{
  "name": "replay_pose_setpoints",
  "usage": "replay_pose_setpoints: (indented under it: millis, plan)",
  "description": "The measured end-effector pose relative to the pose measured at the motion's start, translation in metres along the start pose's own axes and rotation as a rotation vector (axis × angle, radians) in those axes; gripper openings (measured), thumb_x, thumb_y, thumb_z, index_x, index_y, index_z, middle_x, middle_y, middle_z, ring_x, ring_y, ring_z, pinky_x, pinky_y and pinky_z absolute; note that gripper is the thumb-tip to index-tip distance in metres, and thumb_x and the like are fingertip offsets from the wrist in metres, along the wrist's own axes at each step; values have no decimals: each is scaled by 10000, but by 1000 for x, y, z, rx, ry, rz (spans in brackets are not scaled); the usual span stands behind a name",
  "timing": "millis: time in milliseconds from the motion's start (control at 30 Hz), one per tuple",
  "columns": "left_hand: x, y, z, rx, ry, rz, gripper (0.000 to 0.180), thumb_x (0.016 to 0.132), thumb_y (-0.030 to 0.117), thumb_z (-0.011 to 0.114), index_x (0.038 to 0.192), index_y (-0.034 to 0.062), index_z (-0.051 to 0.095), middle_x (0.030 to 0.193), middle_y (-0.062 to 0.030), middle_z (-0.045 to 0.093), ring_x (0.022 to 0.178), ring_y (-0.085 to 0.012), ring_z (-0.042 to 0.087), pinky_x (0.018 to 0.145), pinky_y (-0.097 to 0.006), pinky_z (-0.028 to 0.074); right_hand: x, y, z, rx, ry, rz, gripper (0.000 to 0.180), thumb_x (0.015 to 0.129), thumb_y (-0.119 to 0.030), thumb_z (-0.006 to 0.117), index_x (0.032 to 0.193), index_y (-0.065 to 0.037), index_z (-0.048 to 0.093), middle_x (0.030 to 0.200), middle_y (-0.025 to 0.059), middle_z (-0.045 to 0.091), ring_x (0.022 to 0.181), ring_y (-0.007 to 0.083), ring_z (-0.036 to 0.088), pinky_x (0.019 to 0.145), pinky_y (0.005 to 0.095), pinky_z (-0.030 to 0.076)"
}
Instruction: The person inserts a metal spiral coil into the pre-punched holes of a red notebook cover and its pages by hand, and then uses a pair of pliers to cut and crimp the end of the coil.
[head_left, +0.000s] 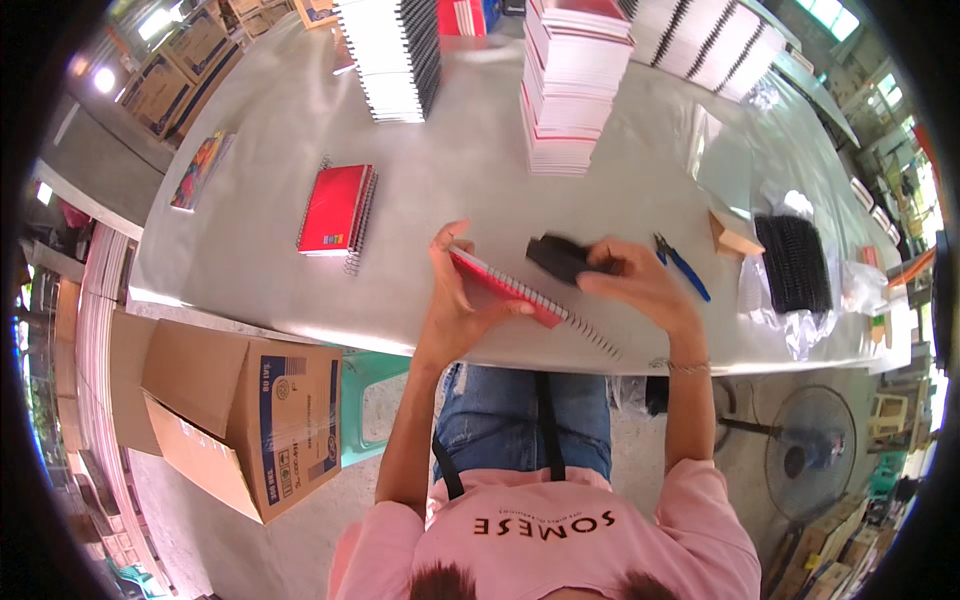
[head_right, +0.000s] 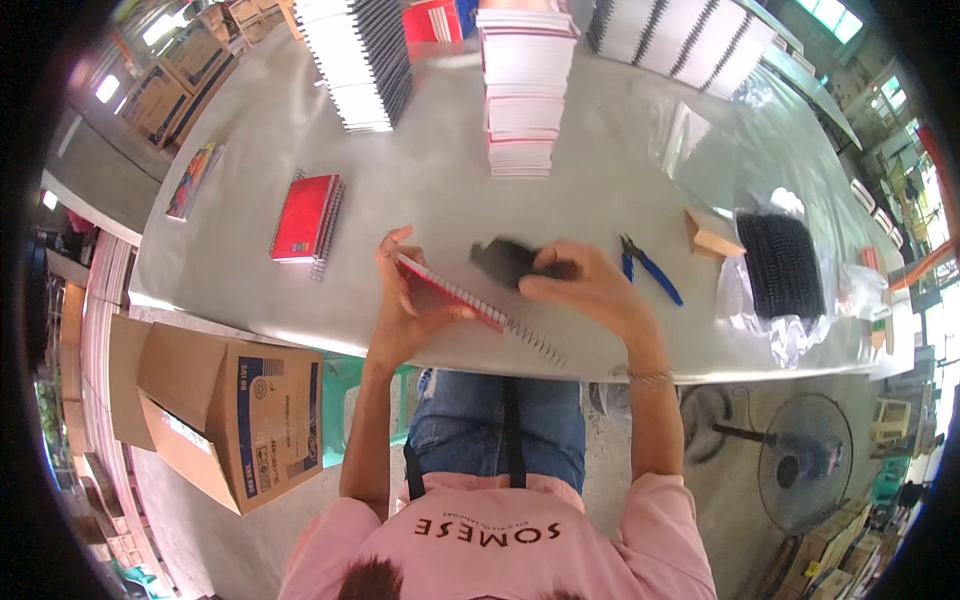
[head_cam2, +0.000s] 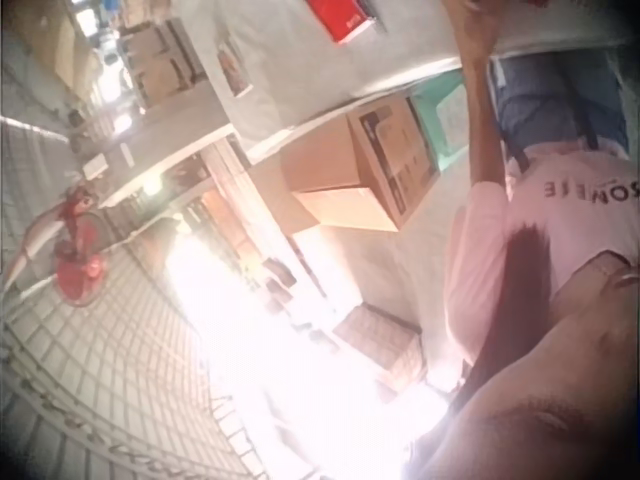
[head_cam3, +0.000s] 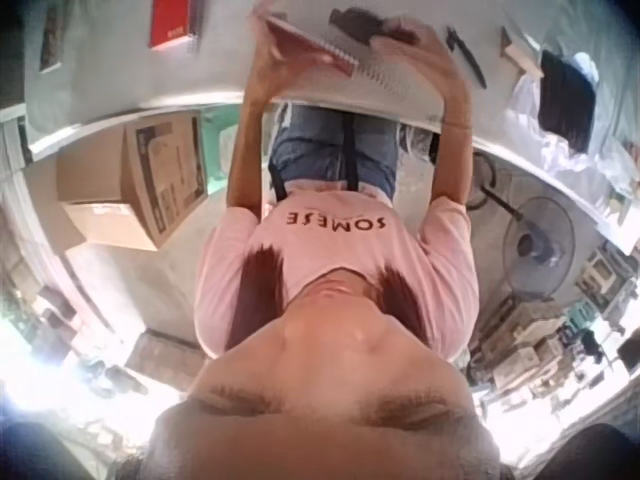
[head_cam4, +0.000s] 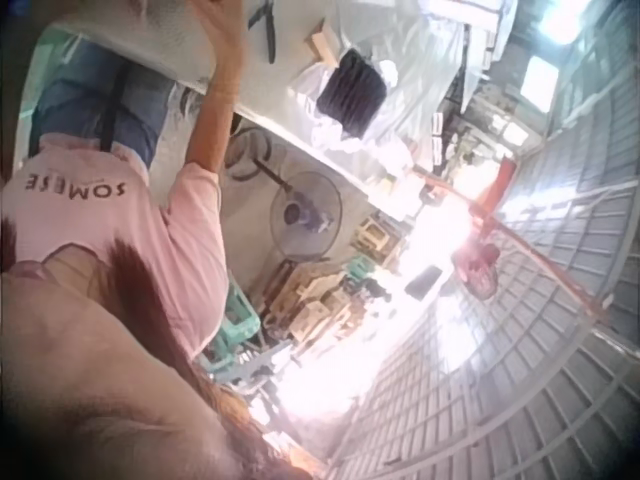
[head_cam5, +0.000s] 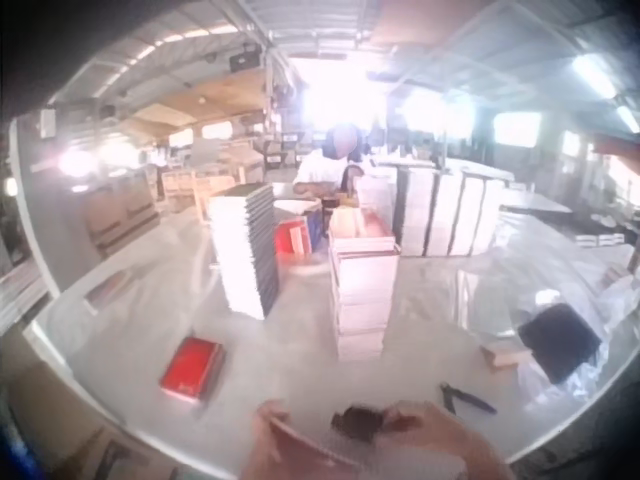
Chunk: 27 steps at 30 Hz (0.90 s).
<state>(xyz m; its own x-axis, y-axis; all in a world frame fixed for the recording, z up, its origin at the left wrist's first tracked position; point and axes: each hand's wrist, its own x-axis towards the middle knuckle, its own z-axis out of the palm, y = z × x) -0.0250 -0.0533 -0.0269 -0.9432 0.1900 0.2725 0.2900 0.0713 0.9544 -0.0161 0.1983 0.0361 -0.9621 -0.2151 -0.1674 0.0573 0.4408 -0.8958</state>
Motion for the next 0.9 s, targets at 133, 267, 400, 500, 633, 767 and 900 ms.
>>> replay_pose_setpoints:
  millis: [133, 267, 400, 500, 633, 767, 900]
  plan:
    - [0, -4, -3, 43, -15, 26, 1192, 551, 102, 959, 1465, 90, 194, 1295, -87, 324, 1128, -241, 407, 1000, -373, 404, -17, -4, -1, 451, -301, -119, 308, 776, -194, 846, 898, -2, 638, 1130, 79, 610, 950, 135, 550, 804, 271, 448]
    - [0, -16, 0, -47, -5, 8, 1200, 544, 90, 957, 1466, 88, 189, 1302, -84, 325, 1141, -242, 401, 1011, -368, 388, -18, -19, 5, 281, -295, -292, 287, 796, -195, 829, 900, -11, 634, 1132, 66, 603, 932, 118, 544, 760, 264, 454]
    - [-1, -1, 0, -12, -25, 21, 1191, 552, 80, 950, 1466, 86, 187, 1320, -88, 322, 1141, -248, 403, 1016, -370, 383, -4, -3, 2, 165, -105, -4, 270, 792, -173, 820, 910, -18, 633, 1133, 54, 585, 962, 124, 532, 775, 273, 443]
    - [-3, -9, 1, -55, -36, 9, 1203, 542, 105, 962, 1466, 85, 191, 1341, -87, 317, 1145, -256, 409, 1017, -377, 387, -9, -14, 5, 306, -188, -200, 281, 786, -177, 824, 904, -11, 631, 1060, 36, 578, 907, 123, 541, 764, 265, 439]
    - [-3, -8, 0, -42, -33, -5, 1221, 523, 121, 972, 1468, 85, 200, 1372, -83, 305, 1160, -268, 408, 1021, -387, 390, -12, -22, 5, 159, -257, -117, 305, 763, -118, 836, 918, -17, 593, 1145, 73, 579, 1021, 144, 512, 903, 293, 408]
    - [-2, -8, 1, -66, -48, -7, 1224, 523, 116, 971, 1474, 89, 200, 1402, -86, 294, 1157, -271, 409, 1014, -393, 395, -5, -25, 5, 270, -217, -66, 289, 777, -158, 838, 916, -18, 627, 1150, 71, 589, 1015, 120, 537, 859, 280, 450]
    - [-1, 0, -1, -55, -47, -39, 1225, 529, 125, 973, 1480, 94, 201, 1419, -88, 305, 1144, -274, 425, 1012, -400, 402, -11, -21, 9, 329, -330, -206, 282, 794, -179, 834, 915, -16, 639, 1145, 67, 593, 1002, 115, 557, 836, 275, 469]
